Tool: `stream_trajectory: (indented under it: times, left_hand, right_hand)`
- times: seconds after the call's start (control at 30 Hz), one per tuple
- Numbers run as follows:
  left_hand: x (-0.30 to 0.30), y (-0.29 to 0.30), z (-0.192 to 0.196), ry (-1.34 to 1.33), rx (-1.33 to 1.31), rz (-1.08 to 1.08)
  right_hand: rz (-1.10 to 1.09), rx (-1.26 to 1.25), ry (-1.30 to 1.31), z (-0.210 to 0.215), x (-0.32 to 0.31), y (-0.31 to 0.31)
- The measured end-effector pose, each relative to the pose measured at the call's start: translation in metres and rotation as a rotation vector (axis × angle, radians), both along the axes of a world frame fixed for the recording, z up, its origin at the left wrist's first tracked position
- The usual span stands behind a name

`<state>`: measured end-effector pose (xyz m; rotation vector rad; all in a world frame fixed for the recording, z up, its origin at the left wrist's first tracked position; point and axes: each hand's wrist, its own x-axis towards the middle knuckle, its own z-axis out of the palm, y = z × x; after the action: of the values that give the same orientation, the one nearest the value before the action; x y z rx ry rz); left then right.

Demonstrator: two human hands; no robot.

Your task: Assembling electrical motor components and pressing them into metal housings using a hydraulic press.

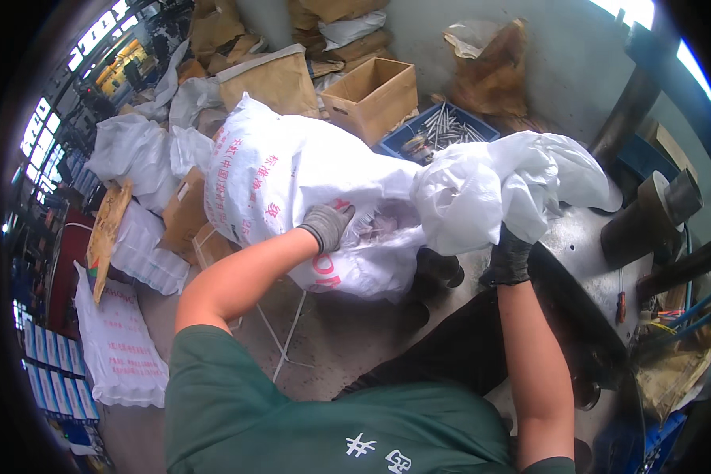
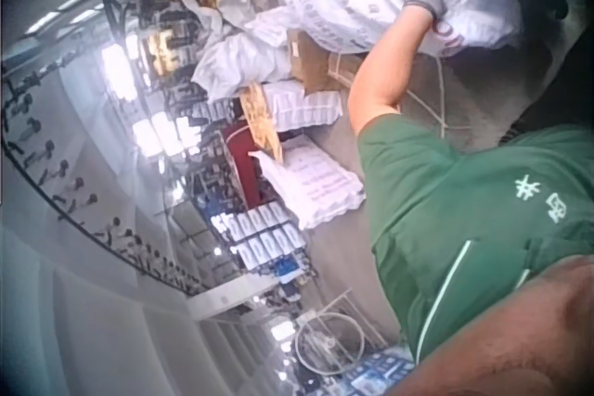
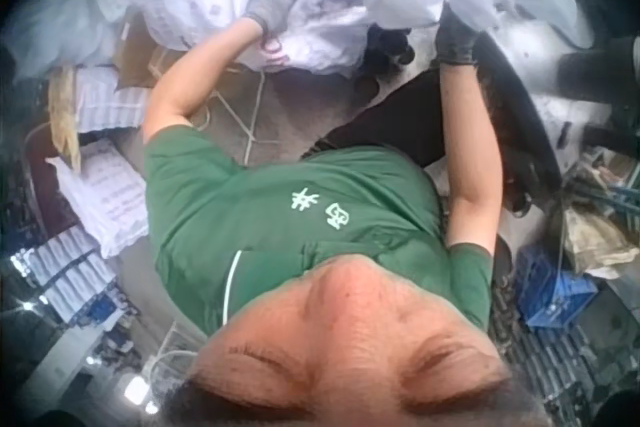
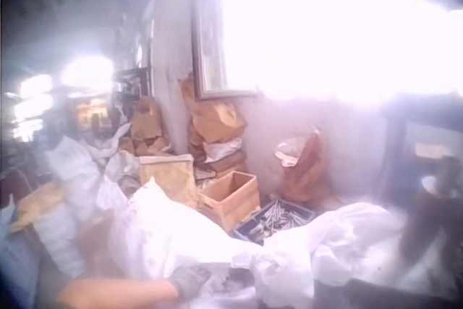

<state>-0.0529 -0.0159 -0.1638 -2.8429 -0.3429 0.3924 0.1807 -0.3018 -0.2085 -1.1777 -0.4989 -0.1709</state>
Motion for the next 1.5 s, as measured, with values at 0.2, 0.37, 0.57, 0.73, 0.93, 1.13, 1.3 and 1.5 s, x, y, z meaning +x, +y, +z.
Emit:
stream_trajectory:
  times: [0.2, 0.37, 0.57, 0.73, 0.93, 1.13, 1.3, 1.5]
  left_hand:
    - [-0.054, 0.057, 0.018, -0.086, 0.116, 0.091]
    - [-0.066, 0.057, 0.071, -0.592, -0.454, 0.238]
    - [-0.081, 0.001, 0.083, -0.999, -1.734, 0.44]
    - [-0.11, -0.004, 0.066, -1.052, -1.534, 0.246]
    - [-0.086, -0.052, 0.066, -1.2, -1.294, 0.228]
    - [-0.108, -0.053, 0.09, -1.209, -0.601, 0.07]
    - [-0.089, -0.069, 0.092, -1.278, -0.833, 0.143]
    - [-0.012, -0.056, 0.065, -1.645, -1.105, 0.201]
  right_hand:
    - [-0.281, -0.876, -1.024, 0.048, -0.04, 0.04]
    - [1.214, -0.355, 0.297, 0.061, -0.089, 0.075]
    - [1.056, -1.147, -0.69, 0.096, -0.109, 0.122]
    - [0.991, -0.674, -0.033, 0.044, -0.085, 0.15]
    - [0.406, -0.666, 0.114, -0.047, -0.002, 0.177]
    - [0.014, -0.484, 0.227, -0.04, 0.03, 0.172]
    - [-0.264, -0.454, 0.415, 0.009, 0.007, 0.167]
    - [0.406, -0.031, -0.168, 0.0, -0.116, 0.174]
